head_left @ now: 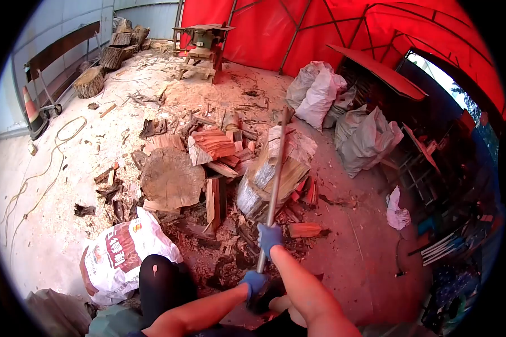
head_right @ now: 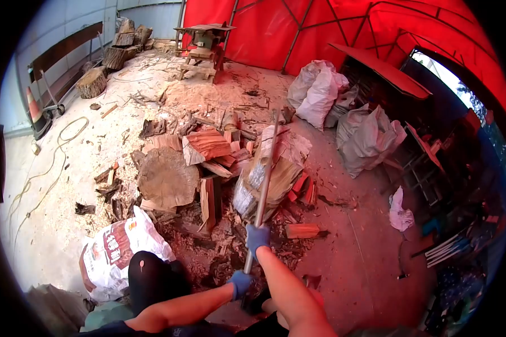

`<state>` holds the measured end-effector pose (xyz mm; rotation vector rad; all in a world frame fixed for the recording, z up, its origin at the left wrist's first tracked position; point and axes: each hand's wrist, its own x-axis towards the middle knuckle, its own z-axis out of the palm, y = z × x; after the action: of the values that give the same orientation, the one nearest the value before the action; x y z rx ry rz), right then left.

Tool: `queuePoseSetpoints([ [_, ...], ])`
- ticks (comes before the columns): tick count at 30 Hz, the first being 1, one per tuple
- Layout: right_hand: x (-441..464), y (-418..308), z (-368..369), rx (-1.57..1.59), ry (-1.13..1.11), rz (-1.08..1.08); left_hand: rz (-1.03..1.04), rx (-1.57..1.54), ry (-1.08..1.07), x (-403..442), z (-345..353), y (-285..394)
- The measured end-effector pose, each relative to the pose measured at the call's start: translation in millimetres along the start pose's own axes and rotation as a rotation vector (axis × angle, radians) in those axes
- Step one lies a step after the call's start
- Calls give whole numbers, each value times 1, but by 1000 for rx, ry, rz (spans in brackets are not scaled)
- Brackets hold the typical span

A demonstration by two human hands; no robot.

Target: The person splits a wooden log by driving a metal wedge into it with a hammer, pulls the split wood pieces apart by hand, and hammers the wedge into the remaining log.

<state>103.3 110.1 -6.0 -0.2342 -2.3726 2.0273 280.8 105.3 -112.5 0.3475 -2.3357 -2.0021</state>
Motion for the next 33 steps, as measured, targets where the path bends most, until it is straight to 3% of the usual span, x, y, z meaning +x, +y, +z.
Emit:
queuePoseSetpoints([
  [1, -20, 52, 6, -97, -72, 510, -636, -128, -210, 3, 28, -107],
  [2, -35, 47, 8, -33, -153, 503, -746, -81, -370, -12, -46, 35],
  [4, -35, 37, 10, 138, -186, 482, -707, -433, -234, -22, -54, 54],
  [5, -27, 34, 11, 154, -221, 531, -699, -373, -131, -20, -55, 69],
  [8, -24, 36, 6, 133, -232, 530, -623, -350, -138, -22, -50, 58],
  [12, -26, 41, 3, 95, -246, 560, -553, -158, -110, -23, -30, 15],
  [16, -27, 35, -5, 163, -365, 630, -539, -271, -104, -19, -3, -47],
  [17, -27, 35, -4, 165, -379, 627, -542, -145, -101, -24, -24, 3],
  [22, -15, 27, -1, 253, -475, 748, -533, 17, -5, -31, -33, 26],
  [30, -12, 27, 1, 323, -557, 754, -471, 128, 24, -38, -33, 23],
  [33, -16, 27, 3, 339, -478, 770, -451, 114, 39, -40, -34, 25],
])
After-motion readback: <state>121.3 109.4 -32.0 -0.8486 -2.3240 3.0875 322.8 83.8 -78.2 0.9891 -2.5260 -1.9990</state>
